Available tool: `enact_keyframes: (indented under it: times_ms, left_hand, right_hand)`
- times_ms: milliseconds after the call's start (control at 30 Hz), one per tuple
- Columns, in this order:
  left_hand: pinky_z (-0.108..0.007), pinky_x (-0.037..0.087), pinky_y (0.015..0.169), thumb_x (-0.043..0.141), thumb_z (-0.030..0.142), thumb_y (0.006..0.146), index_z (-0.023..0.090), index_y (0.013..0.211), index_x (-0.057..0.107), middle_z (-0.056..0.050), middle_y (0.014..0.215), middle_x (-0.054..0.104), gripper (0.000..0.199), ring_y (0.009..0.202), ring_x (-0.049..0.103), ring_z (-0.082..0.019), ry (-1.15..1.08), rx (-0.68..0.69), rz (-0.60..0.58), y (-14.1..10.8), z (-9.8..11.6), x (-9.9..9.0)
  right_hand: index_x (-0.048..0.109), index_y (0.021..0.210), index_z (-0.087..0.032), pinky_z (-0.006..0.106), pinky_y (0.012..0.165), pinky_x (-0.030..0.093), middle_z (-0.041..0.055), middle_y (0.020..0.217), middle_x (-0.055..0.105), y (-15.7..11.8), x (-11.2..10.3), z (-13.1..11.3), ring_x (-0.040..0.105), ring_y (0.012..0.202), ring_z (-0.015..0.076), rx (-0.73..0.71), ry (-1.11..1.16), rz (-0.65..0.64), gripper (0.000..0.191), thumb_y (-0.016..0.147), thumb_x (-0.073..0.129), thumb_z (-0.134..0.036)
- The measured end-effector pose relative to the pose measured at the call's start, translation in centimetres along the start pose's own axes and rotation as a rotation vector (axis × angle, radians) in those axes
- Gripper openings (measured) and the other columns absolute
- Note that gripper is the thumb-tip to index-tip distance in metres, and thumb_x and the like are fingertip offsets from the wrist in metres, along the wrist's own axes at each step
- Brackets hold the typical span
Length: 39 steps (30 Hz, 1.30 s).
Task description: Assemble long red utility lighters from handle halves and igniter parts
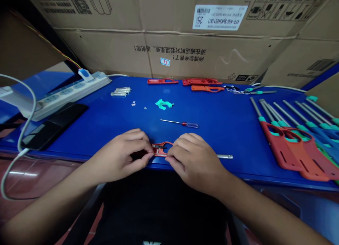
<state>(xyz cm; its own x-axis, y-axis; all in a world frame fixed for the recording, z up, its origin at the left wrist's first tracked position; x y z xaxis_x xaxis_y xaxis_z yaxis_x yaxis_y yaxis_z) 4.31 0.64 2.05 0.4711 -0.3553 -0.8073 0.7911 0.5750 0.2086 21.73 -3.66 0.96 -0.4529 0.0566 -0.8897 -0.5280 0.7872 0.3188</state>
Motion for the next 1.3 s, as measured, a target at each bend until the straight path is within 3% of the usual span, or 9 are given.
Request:
enact_keyframes:
  times_ms: [367,567,800,1133,1300]
  left_hand:
    - [-0.029,0.047,0.077,0.057,0.015,0.091,0.019,0.09,0.069,-0.002,0.086,0.063,0.012,0.082,0.057,-0.015,-0.054,0.005,-0.016,-0.3,-0.4,-0.3]
    - [-0.03,0.044,0.08,0.057,0.015,0.09,0.019,0.091,0.067,-0.001,0.087,0.061,0.011,0.082,0.055,-0.015,-0.019,-0.004,-0.081,0.1,0.0,-0.3]
    - [-0.032,0.041,0.079,0.054,0.019,0.095,0.029,0.115,0.069,-0.001,0.091,0.061,0.027,0.086,0.055,-0.016,0.097,0.05,-0.131,0.0,0.4,0.1]
    - [-0.032,0.042,0.083,0.057,0.014,0.09,0.021,0.098,0.068,-0.001,0.091,0.059,0.016,0.088,0.054,-0.016,0.005,-0.052,-0.162,1.0,0.8,0.0]
    - [-0.031,0.042,0.085,0.056,0.01,0.086,0.019,0.094,0.068,0.0,0.091,0.057,0.016,0.088,0.052,-0.015,-0.046,-0.031,-0.184,1.5,0.9,0.4]
  right_hand:
    - [0.068,0.095,-0.018,0.039,0.091,0.042,0.0035,0.092,0.066,-0.5,-0.7,-0.8,0.056,0.093,0.019,-0.055,-0.076,-0.008,0.016,0.097,0.053,-0.017]
    - [0.067,0.09,-0.02,0.042,0.09,0.038,0.0046,0.09,0.061,-0.5,-0.7,-1.3,0.052,0.091,0.0217,0.06,-0.148,0.015,0.017,0.096,0.052,-0.019]
    - [0.065,0.088,-0.019,0.042,0.085,0.038,0.0055,0.087,0.059,-0.6,-0.4,-1.4,0.05,0.086,0.0218,0.073,-0.156,0.024,0.017,0.096,0.05,-0.018]
    - [0.065,0.089,-0.02,0.038,0.083,0.037,0.0028,0.089,0.06,-0.7,-0.4,-0.7,0.051,0.088,0.0186,0.139,0.02,0.056,0.01,0.094,0.057,-0.018]
    - [0.065,0.091,-0.021,0.038,0.086,0.037,0.0019,0.091,0.061,-0.7,-0.5,-0.6,0.051,0.089,0.0183,0.16,0.065,0.027,0.01,0.094,0.057,-0.017]
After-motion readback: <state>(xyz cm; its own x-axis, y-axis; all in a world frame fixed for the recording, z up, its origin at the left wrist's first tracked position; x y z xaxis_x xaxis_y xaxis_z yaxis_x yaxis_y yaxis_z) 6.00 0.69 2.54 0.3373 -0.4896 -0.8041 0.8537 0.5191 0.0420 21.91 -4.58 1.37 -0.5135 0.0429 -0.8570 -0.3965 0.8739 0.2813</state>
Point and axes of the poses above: each hand's wrist, its own y-axis towards the middle knuckle, its own x-axis out of the palm, z = x × y, the point moved 5 cm from there along y, towards the middle knuckle
